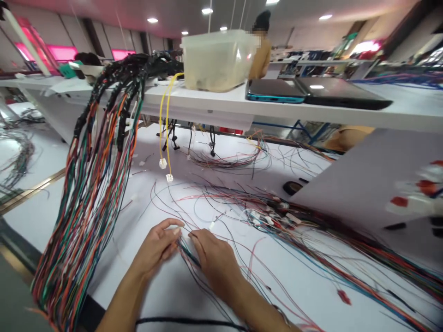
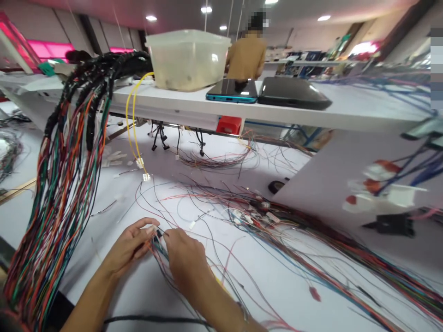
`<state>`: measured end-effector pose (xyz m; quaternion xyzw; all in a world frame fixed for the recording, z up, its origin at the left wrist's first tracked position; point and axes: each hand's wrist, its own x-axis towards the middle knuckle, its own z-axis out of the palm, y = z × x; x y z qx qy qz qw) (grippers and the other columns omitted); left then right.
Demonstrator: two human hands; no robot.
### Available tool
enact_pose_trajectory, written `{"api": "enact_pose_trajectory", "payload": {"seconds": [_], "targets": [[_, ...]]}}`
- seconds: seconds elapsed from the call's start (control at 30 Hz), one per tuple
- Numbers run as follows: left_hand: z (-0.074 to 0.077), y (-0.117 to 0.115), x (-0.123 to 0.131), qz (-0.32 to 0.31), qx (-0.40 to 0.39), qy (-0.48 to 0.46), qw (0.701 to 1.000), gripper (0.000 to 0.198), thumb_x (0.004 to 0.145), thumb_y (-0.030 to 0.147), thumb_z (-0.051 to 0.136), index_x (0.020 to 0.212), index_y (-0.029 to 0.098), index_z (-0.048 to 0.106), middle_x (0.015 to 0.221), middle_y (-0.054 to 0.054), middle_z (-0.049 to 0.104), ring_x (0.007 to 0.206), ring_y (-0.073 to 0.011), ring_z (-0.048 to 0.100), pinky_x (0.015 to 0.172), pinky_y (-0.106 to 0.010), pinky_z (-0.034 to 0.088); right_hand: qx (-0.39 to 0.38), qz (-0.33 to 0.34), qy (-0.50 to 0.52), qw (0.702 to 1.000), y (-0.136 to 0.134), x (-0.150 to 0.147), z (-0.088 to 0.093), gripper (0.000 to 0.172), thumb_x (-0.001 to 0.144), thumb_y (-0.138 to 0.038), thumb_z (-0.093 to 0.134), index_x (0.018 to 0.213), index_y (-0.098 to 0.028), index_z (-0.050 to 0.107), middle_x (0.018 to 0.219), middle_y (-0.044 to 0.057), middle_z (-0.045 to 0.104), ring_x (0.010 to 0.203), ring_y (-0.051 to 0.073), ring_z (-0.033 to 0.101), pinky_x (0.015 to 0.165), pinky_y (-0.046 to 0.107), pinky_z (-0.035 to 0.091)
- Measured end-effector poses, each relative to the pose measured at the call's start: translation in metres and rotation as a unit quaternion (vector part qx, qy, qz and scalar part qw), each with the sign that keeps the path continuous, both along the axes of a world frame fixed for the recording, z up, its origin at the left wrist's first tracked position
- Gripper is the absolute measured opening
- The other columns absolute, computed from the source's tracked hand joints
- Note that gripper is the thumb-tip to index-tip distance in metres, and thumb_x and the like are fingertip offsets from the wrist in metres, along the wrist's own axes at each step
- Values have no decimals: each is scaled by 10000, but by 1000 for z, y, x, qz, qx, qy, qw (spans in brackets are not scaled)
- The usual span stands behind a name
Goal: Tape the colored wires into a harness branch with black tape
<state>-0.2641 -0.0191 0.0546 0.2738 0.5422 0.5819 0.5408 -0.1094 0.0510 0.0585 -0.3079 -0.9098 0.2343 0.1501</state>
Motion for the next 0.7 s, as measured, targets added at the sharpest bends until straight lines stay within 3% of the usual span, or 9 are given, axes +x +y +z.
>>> {"api": "enact_pose_trajectory", "payload": {"seconds": [0.13,0.3,0.47,0.57,0.7], "targets": [[2,-2,3,26,11,4,1000,284,784,427,648,857,160,584,478,94,381,363,-22,183,379,-195,89,4,5,-5,1000,-2,-2,0,256,942,-148,335,862,-190,575,807,41,633,717,181,617,621,264,400],[2,-1,5,31,12,19,999,274,793,421,637,774,155,576,477,84,390,367,-26,191,372,-197,84,-73,-34,121,989,-1,-13,2,154,901,-204,430,919,-193,583,807,25,639,694,156,588,622,240,410],[-1,2,5,29,-8,-48,998,275,771,422,654,799,158,584,389,121,294,343,-29,113,355,-196,62,-110,-67,212,969,-4,-15,6,198,865,-247,473,684,-194,531,609,-24,559,536,109,491,526,202,368],[-6,5,6,35,-38,-114,992,343,750,423,664,926,134,610,375,130,298,328,-26,84,342,-199,43,-91,-36,228,969,-19,-6,7,205,848,-237,488,651,-193,527,537,-44,501,462,89,435,478,192,336],[-8,6,7,34,-58,-157,985,345,704,421,699,848,121,606,393,120,325,325,-9,98,341,-190,28,-70,8,211,975,-32,-1,-5,179,840,-207,478,677,-188,550,532,-43,519,444,84,457,467,184,331]]}}
